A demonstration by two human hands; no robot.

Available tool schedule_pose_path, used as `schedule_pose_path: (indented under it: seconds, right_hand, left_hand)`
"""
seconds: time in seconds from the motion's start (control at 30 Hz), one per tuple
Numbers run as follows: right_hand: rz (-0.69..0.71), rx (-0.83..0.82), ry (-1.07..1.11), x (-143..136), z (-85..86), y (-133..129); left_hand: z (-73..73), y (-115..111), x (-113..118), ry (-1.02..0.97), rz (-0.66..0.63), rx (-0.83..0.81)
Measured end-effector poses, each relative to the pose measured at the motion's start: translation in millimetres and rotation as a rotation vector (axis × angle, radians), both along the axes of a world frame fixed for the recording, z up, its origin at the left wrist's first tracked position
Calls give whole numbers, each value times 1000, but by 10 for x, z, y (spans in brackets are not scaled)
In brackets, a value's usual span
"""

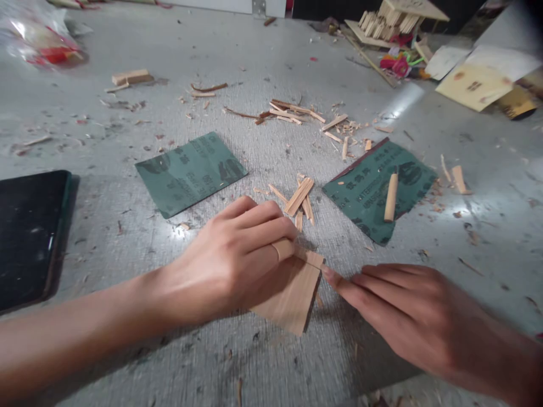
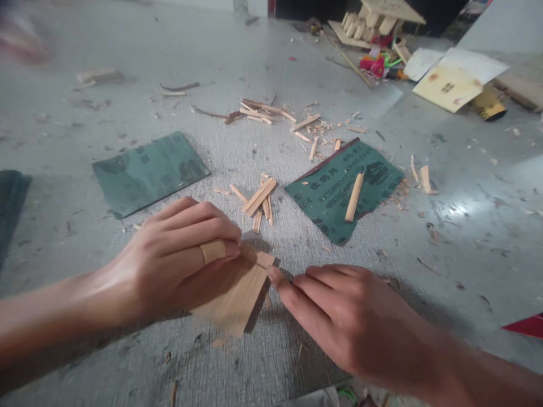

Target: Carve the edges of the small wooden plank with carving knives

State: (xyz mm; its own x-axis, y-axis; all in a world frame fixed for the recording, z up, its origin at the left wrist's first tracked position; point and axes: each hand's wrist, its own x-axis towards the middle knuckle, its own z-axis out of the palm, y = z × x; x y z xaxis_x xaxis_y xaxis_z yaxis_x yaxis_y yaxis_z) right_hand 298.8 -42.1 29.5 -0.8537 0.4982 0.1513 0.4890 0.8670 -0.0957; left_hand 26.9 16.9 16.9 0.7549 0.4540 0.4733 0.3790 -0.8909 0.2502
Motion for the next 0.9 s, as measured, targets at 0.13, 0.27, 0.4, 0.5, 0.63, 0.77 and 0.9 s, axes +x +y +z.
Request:
schedule_pose_path:
  seconds: [0.13, 0.27, 0.4, 0.5, 0.63, 0.77, 0.9]
  right_hand:
    - [33, 13, -40, 10, 39, 18]
    - [46, -23, -49, 14, 65, 30]
    - [45, -75, -68, -4, 93, 36]
    - [58, -67, -84, -14, 123, 39]
    - [49, -57, -62, 7, 125, 67]
    - [-6, -114, 16, 41, 85, 89]
    - [-15, -138, -2, 38, 85, 73]
  left_hand:
    - [20, -4, -33, 1, -36, 24]
    - [44, 9, -57, -1, -40, 37]
    - [77, 24, -74, -12, 24, -33]
    - [109, 10, -96, 64, 48, -182]
    - [110, -42, -121, 129, 37, -298]
    - [66, -65, -128, 107, 48, -315]
    - [35, -61, -142, 81, 45, -327]
